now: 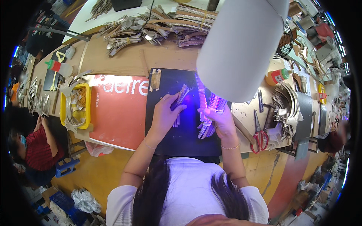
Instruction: The person uses red-handled scissors to cut a bundle of patterned fabric strips into shorter pieces on a workbench. The person then separates and aligns the cut strips by hand.
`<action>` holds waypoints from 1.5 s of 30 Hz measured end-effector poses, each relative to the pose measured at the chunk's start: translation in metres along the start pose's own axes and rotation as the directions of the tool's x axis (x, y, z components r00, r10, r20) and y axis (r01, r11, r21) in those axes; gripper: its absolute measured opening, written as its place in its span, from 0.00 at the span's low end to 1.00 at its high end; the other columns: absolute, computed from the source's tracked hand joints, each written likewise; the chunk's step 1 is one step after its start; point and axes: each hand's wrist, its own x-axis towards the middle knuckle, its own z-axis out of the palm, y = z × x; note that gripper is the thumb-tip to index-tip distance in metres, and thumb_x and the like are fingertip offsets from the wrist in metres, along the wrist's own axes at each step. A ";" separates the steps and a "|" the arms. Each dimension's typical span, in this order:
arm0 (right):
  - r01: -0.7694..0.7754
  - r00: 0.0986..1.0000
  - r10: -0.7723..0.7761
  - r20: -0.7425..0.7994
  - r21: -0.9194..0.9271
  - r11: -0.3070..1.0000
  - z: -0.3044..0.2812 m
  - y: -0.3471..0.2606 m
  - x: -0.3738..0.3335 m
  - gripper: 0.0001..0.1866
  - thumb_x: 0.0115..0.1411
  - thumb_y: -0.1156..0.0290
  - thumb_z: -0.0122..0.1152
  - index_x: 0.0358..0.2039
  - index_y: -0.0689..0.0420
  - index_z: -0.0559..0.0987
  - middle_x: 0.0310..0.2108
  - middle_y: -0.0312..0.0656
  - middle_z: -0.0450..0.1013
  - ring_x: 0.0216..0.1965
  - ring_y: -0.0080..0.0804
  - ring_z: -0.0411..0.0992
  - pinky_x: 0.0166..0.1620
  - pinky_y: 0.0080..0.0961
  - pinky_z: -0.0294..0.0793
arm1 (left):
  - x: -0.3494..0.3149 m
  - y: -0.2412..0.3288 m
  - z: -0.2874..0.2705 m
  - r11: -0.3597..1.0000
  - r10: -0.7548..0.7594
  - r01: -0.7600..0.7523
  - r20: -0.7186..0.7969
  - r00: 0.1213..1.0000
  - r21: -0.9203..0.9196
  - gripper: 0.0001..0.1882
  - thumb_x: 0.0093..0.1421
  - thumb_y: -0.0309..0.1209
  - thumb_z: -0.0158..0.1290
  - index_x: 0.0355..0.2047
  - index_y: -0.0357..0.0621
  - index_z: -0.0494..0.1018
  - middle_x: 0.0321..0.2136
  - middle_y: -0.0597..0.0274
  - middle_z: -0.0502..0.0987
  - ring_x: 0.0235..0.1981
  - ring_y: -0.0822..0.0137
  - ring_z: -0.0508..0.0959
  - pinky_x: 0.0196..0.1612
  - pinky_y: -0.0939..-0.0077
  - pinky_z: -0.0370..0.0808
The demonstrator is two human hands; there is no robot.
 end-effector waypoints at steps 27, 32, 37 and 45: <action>0.113 0.990 -0.108 0.093 -0.050 0.992 0.003 0.005 0.002 0.19 0.61 0.68 0.58 0.49 0.64 0.68 0.42 0.39 0.72 0.43 0.21 0.70 0.49 0.21 0.70 | -0.001 0.026 0.017 0.896 -0.011 0.167 0.355 0.935 -0.411 0.41 0.46 0.32 0.66 0.57 0.33 0.57 0.44 0.58 0.72 0.43 0.72 0.73 0.46 0.77 0.71; 0.165 0.986 -0.162 0.047 -0.069 0.984 0.002 0.002 0.005 0.17 0.60 0.68 0.59 0.46 0.63 0.69 0.39 0.37 0.72 0.40 0.19 0.70 0.46 0.19 0.71 | -0.002 0.034 0.009 0.925 -0.125 0.277 0.480 0.868 -0.260 0.38 0.47 0.36 0.60 0.55 0.28 0.60 0.43 0.51 0.74 0.41 0.66 0.75 0.46 0.73 0.71; 0.196 0.981 -0.196 0.011 0.021 0.980 0.006 0.009 0.008 0.15 0.62 0.67 0.58 0.45 0.61 0.70 0.35 0.33 0.72 0.35 0.15 0.68 0.40 0.15 0.70 | -0.002 0.043 0.001 0.935 -0.058 0.217 0.484 0.873 -0.279 0.29 0.50 0.28 0.56 0.52 0.32 0.63 0.25 0.66 0.71 0.22 0.79 0.70 0.26 0.82 0.69; 0.172 0.985 -0.172 0.011 0.016 0.985 0.004 0.002 -0.002 0.14 0.61 0.66 0.58 0.43 0.59 0.72 0.34 0.31 0.71 0.31 0.12 0.66 0.35 0.13 0.68 | -0.011 0.060 -0.025 0.938 -0.222 0.338 0.613 0.758 -0.077 0.21 0.49 0.34 0.56 0.38 0.33 0.65 0.18 0.60 0.72 0.15 0.71 0.72 0.20 0.75 0.70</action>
